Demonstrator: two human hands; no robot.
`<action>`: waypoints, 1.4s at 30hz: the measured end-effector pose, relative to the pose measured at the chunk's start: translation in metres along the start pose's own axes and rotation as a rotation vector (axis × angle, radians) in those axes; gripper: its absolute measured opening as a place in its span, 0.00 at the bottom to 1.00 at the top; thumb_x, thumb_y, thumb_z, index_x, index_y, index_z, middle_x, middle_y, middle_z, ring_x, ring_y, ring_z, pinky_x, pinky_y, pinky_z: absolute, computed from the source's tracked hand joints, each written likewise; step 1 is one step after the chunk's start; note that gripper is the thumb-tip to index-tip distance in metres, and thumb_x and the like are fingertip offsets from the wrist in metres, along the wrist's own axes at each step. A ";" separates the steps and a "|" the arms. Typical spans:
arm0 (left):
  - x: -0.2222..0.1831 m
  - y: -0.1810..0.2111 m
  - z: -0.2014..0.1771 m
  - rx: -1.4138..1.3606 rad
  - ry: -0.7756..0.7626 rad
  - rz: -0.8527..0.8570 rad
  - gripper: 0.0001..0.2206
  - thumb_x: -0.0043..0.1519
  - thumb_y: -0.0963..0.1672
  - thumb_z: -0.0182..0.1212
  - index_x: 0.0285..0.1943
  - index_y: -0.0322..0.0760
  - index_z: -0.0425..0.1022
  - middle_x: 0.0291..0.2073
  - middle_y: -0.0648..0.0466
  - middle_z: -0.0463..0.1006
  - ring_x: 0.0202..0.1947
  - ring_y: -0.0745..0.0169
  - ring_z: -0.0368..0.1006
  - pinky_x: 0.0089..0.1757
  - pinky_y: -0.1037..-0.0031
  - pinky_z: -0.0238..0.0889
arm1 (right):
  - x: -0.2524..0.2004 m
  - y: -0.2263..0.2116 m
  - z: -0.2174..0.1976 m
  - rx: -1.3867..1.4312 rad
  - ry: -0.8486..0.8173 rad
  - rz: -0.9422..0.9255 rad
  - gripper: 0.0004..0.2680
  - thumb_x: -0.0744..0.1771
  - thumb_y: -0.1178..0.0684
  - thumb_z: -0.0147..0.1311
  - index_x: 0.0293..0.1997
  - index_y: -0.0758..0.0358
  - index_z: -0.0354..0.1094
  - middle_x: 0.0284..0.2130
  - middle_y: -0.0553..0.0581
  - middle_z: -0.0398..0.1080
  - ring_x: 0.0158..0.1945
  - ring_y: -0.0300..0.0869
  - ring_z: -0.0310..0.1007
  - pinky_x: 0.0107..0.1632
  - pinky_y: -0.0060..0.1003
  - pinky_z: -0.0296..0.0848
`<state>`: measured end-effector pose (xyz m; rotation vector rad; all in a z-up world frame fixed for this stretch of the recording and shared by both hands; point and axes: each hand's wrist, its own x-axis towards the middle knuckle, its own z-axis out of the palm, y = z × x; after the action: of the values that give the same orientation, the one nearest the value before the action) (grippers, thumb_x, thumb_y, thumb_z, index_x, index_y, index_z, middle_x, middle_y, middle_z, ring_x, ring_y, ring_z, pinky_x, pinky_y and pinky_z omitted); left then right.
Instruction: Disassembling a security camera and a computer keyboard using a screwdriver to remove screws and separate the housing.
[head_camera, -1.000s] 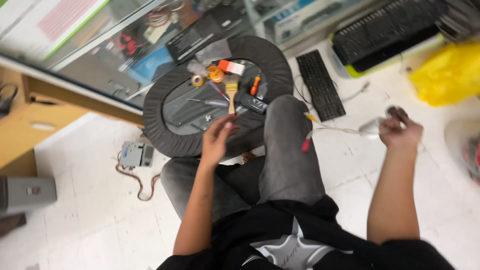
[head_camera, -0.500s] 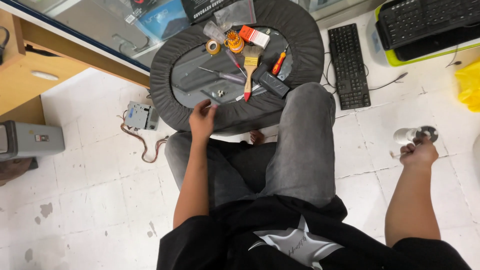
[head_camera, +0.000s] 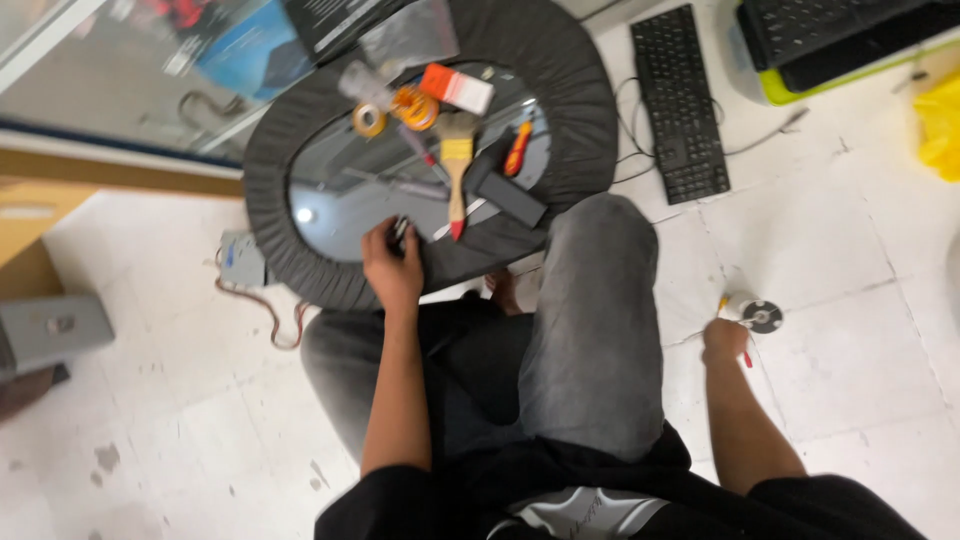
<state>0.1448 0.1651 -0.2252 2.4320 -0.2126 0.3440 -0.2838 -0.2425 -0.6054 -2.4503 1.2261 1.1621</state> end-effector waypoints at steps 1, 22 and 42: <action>-0.002 -0.002 0.004 0.058 0.050 0.030 0.15 0.60 0.41 0.72 0.54 0.34 0.78 0.42 0.48 0.76 0.41 0.46 0.79 0.42 0.63 0.75 | -0.031 -0.024 -0.038 0.543 0.052 0.455 0.12 0.72 0.47 0.49 0.60 0.58 0.63 0.56 0.56 0.66 0.63 0.48 0.66 0.63 0.42 0.65; -0.001 0.036 0.011 0.229 0.120 -0.049 0.13 0.68 0.39 0.64 0.59 0.28 0.73 0.38 0.47 0.72 0.29 0.58 0.67 0.39 0.65 0.65 | 0.127 -0.214 -0.321 0.541 0.041 0.211 0.55 0.56 0.24 0.69 0.79 0.66 0.25 0.76 0.75 0.27 0.78 0.67 0.24 0.73 0.65 0.40; 0.002 0.034 0.008 0.184 0.143 -0.062 0.14 0.65 0.39 0.64 0.59 0.33 0.72 0.47 0.52 0.81 0.30 0.65 0.67 0.39 0.71 0.68 | 0.055 -0.139 -0.316 0.802 0.145 -0.151 0.46 0.54 0.32 0.65 0.77 0.55 0.37 0.66 0.73 0.49 0.68 0.71 0.52 0.67 0.71 0.53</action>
<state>0.1407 0.1338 -0.2108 2.5742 -0.0435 0.5281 0.0193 -0.3294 -0.4540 -1.9686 1.1994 0.3352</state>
